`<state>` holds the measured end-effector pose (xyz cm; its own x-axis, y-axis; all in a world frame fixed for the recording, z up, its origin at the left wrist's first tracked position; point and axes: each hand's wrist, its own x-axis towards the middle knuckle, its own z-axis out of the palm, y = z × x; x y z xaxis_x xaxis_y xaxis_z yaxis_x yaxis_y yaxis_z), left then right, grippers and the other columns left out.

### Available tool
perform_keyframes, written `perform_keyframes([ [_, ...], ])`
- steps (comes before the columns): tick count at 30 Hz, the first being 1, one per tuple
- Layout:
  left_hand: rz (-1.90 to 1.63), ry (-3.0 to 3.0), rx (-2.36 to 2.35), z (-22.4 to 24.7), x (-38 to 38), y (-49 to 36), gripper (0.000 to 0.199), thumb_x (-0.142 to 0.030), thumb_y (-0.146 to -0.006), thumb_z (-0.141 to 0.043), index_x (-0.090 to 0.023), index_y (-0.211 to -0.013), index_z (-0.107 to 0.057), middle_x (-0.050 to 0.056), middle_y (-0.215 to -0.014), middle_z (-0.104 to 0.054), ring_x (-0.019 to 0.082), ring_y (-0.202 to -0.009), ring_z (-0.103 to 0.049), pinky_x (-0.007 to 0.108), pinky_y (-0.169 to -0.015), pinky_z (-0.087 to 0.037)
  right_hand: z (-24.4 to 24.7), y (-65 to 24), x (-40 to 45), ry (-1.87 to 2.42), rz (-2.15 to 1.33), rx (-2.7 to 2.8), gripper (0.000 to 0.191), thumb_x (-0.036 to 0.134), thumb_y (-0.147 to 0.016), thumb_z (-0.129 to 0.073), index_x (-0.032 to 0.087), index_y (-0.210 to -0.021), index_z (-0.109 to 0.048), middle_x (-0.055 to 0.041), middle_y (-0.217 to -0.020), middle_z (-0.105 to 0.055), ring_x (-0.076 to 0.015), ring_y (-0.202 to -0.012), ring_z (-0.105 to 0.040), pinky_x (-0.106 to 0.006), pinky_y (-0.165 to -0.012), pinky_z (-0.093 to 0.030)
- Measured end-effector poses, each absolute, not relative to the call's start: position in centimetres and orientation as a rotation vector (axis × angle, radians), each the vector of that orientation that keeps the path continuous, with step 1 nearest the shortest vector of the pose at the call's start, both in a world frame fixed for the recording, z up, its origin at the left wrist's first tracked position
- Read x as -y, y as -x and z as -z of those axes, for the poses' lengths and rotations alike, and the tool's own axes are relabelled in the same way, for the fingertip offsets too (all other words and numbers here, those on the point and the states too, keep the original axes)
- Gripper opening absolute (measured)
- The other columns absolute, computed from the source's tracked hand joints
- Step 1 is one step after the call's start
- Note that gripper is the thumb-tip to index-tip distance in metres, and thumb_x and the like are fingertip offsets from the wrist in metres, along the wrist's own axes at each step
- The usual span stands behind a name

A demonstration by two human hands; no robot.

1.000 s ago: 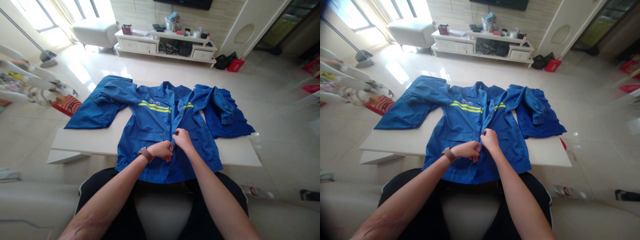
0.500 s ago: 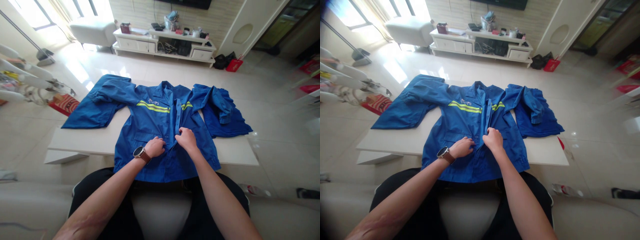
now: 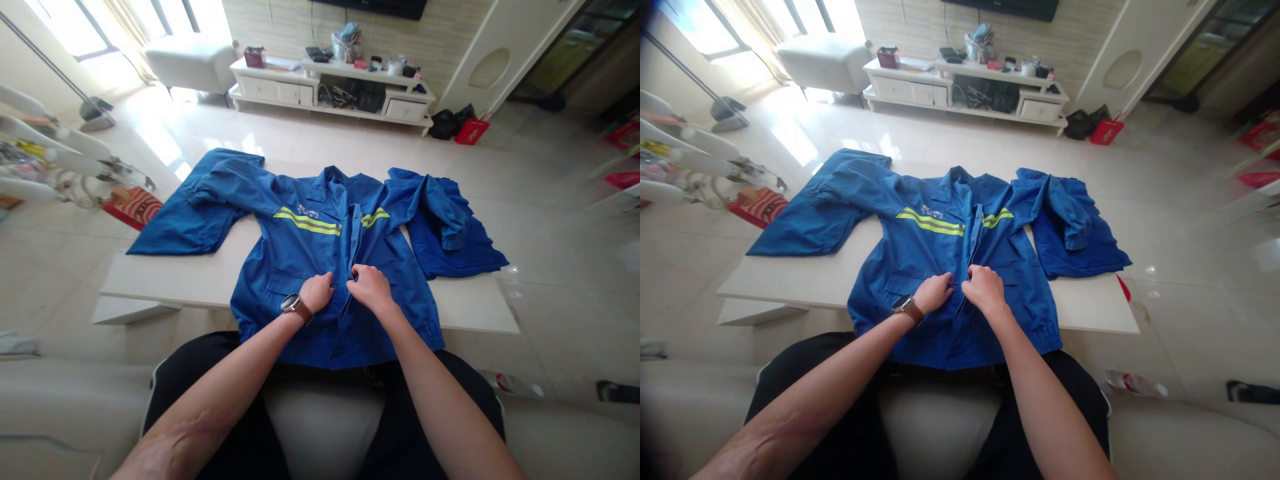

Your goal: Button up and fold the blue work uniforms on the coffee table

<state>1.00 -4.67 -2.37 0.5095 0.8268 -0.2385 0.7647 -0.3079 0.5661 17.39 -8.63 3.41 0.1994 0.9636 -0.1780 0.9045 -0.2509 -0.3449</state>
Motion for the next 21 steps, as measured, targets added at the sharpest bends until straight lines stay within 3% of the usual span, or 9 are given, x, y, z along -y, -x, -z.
perform_keyframes([
  [3,-0.093,-2.137,-1.32,2.5,4.8,-1.6,0.011,-0.017,-0.089,-0.063,-0.019,-0.1,-0.063,0.015,-0.1,-0.073,0.03,-0.099,-0.071,0.036,-0.09,-0.049,-3.0,-17.1,8.3,2.249,-0.567,1.852,0.012,0.021,-0.077,-0.063,0.026,-0.084,-0.073,-0.0077,-0.085,-0.076,-0.0259,-0.08,-0.069,-0.03,-0.065,-0.038],
  [7,-0.087,-2.112,-1.319,2.8,4.5,-1.8,0.005,-0.016,-0.091,-0.06,-0.019,-0.092,-0.063,0.014,-0.096,-0.073,0.028,-0.098,-0.071,0.034,-0.089,-0.049,-2.6,-16.7,8.0,2.181,-0.561,1.871,0.015,0.021,-0.079,-0.064,0.026,-0.089,-0.073,-0.0063,-0.091,-0.078,-0.024,-0.083,-0.07,-0.029,-0.067,-0.04],
  [14,-0.122,-2.207,-1.299,0.8,4.4,-2.2,0.012,-0.02,-0.098,-0.05,-0.021,-0.106,-0.06,0.01,-0.1,-0.075,0.027,-0.096,-0.072,0.033,-0.08,-0.048,-3.2,-16.3,8.3,2.223,-0.481,2.06,0.017,0.02,-0.086,-0.057,0.023,-0.097,-0.07,-0.0075,-0.107,-0.077,-0.0253,-0.097,-0.072,-0.029,-0.075,-0.046],
  [21,-0.279,-2.124,-1.344,-1.0,4.4,-2.5,0.01,-0.016,-0.093,-0.056,-0.023,-0.099,-0.061,0.007,-0.097,-0.076,0.026,-0.095,-0.072,0.031,-0.074,-0.044,-4.0,-16.2,8.1,2.15,-0.484,2.188,0.019,0.02,-0.088,-0.056,0.022,-0.103,-0.068,-0.009,-0.111,-0.076,-0.0265,-0.102,-0.071,-0.031,-0.079,-0.048],
])
